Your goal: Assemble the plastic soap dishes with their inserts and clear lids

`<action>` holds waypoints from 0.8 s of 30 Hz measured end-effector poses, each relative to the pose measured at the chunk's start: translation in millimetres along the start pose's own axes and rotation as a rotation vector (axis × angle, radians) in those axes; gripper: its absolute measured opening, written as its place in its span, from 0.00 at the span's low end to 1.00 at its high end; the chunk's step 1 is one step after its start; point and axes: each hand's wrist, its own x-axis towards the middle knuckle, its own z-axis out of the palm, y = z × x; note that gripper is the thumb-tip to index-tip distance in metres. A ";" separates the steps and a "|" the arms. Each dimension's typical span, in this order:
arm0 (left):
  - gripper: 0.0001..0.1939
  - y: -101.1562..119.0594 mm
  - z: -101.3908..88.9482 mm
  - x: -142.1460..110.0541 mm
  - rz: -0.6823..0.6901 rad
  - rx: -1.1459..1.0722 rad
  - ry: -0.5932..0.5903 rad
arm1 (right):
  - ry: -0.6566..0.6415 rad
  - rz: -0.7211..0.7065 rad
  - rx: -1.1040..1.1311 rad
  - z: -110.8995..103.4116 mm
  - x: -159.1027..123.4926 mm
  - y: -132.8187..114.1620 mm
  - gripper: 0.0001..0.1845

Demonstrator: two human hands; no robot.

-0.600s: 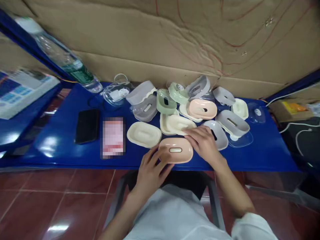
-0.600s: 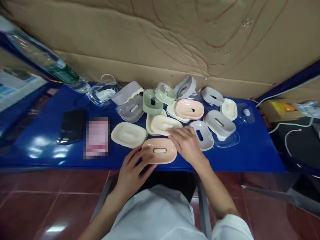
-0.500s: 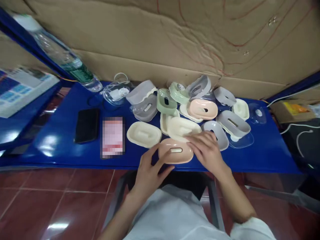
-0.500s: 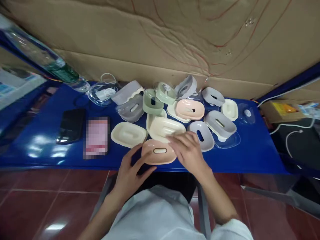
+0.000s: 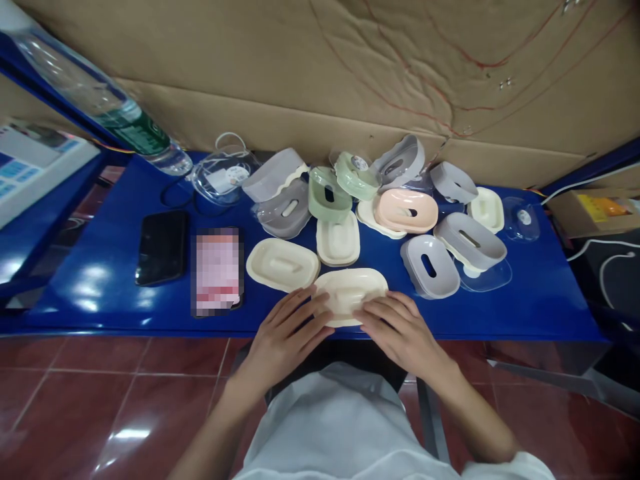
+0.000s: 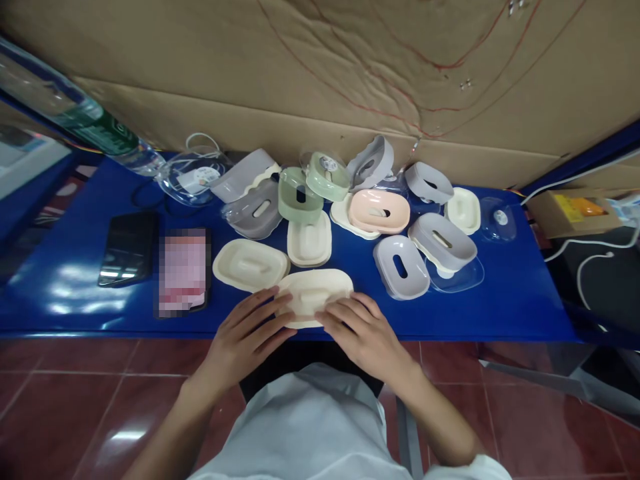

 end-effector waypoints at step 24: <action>0.16 5.0 2.6 -3.4 -0.011 -0.027 -0.039 | 0.079 -0.003 0.035 0.7 -7.7 -4.1 0.15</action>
